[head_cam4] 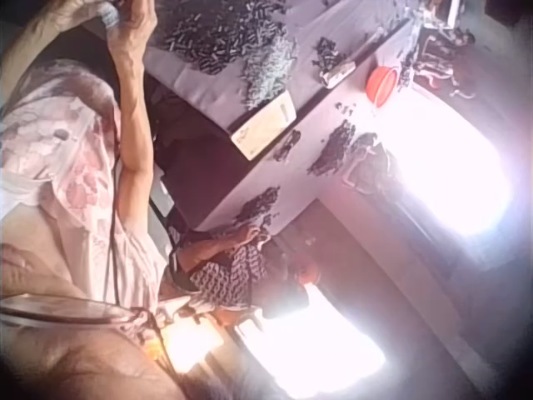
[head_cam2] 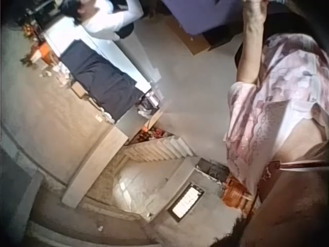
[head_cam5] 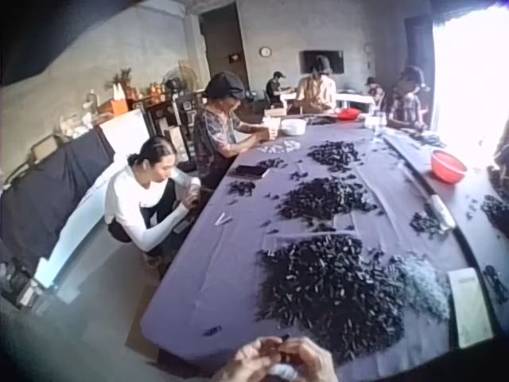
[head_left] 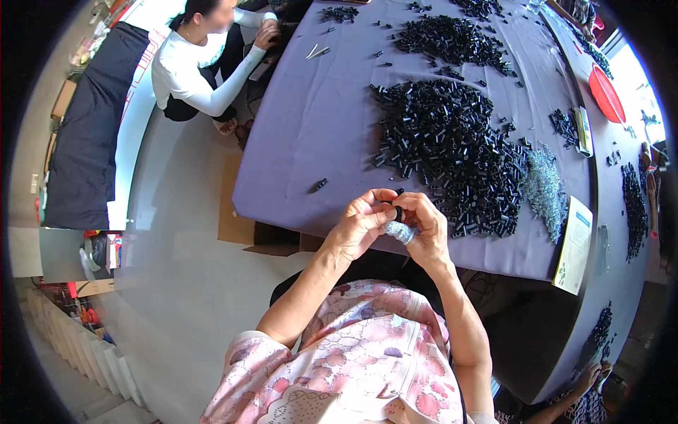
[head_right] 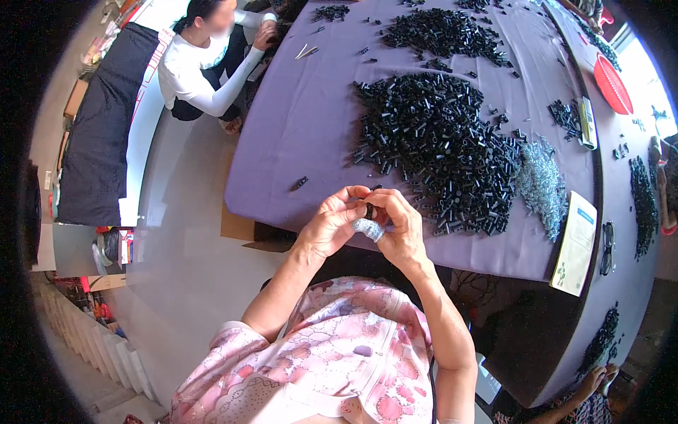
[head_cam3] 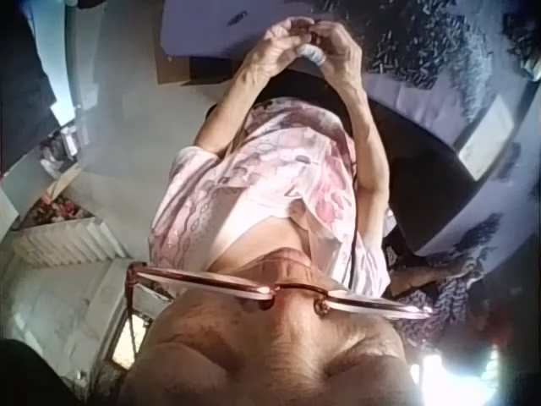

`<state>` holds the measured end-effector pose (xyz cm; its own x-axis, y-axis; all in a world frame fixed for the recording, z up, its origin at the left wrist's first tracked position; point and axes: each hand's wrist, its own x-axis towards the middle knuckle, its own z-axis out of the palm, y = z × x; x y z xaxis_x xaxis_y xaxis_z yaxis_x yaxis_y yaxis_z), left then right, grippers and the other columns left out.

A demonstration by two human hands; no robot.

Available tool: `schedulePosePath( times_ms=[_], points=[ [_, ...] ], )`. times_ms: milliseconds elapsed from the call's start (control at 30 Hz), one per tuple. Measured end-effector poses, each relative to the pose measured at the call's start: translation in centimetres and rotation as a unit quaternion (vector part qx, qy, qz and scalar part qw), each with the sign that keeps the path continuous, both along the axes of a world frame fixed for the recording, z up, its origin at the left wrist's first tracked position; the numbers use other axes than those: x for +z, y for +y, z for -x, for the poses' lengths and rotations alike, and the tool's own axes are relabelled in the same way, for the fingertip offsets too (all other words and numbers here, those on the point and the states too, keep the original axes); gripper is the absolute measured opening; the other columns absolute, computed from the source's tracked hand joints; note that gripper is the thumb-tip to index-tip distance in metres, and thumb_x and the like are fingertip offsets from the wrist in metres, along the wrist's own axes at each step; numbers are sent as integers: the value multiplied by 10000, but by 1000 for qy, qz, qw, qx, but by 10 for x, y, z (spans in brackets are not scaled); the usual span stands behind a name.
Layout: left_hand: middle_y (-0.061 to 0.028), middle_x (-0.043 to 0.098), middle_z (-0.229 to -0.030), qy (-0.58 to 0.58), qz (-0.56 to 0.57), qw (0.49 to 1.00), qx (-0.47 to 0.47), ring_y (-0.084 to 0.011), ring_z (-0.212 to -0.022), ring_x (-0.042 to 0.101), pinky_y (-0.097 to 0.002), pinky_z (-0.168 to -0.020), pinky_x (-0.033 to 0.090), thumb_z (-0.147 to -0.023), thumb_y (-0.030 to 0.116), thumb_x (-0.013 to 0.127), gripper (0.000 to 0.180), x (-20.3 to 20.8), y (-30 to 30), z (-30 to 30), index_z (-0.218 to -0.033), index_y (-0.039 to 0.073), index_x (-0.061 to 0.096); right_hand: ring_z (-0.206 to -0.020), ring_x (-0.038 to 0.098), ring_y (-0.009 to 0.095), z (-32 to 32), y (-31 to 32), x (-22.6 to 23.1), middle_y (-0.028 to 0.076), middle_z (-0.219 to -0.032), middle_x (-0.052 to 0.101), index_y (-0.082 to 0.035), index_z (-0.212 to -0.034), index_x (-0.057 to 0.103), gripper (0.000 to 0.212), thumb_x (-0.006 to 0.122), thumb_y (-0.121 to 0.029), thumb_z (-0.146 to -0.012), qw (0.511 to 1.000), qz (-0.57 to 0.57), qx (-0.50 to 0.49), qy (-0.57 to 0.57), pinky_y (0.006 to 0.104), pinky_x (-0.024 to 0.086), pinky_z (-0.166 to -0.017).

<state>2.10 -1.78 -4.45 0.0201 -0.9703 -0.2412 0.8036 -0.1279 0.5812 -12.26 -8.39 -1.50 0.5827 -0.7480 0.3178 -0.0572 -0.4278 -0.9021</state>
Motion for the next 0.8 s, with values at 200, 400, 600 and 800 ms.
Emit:
schedulePosePath(
  times_ms=[200, 400, 600, 800],
  points=[
    [-67, 623, -970, 2, 2, 1000, -4, -157, -916, 605, -302, -864, 476, -852, 32, 635, 295, -2, -1, -1, -1128, 29, 532, -696, 585, 190, 0, 1, 0, 90, -950, 609, -39, -988, 593, 323, 727, -24, -694, 1000, 9, 3, 4, 269, 480, -609],
    [-70, 626, -983, 20, 4, 1000, -8, -151, -908, 612, -284, -852, 483, -848, 18, 635, 306, 0, 1, -1, -1129, 36, 516, -693, 591, 197, 1, 2, 4, 90, -961, 607, -36, -992, 591, 331, 701, 20, -684, 1000, 21, 5, 17, 273, 484, -613],
    [-61, 619, -983, 28, 6, 1000, -8, -149, -908, 607, -286, -861, 477, -844, 11, 635, 307, -2, 1, -1, -1125, 41, 515, -712, 599, 208, 0, 3, 8, 89, -965, 606, -40, -984, 592, 333, 699, 33, -677, 999, 24, 3, 23, 280, 487, -623],
    [-55, 617, -964, 28, 0, 1000, 1, -136, -886, 605, -279, -816, 486, -842, 21, 639, 310, 2, 0, 0, -1126, 51, 516, -743, 613, 224, -1, 3, 8, 91, -964, 604, -40, -966, 590, 320, 708, 29, -677, 999, 28, -1, 21, 290, 493, -636]
  ],
)
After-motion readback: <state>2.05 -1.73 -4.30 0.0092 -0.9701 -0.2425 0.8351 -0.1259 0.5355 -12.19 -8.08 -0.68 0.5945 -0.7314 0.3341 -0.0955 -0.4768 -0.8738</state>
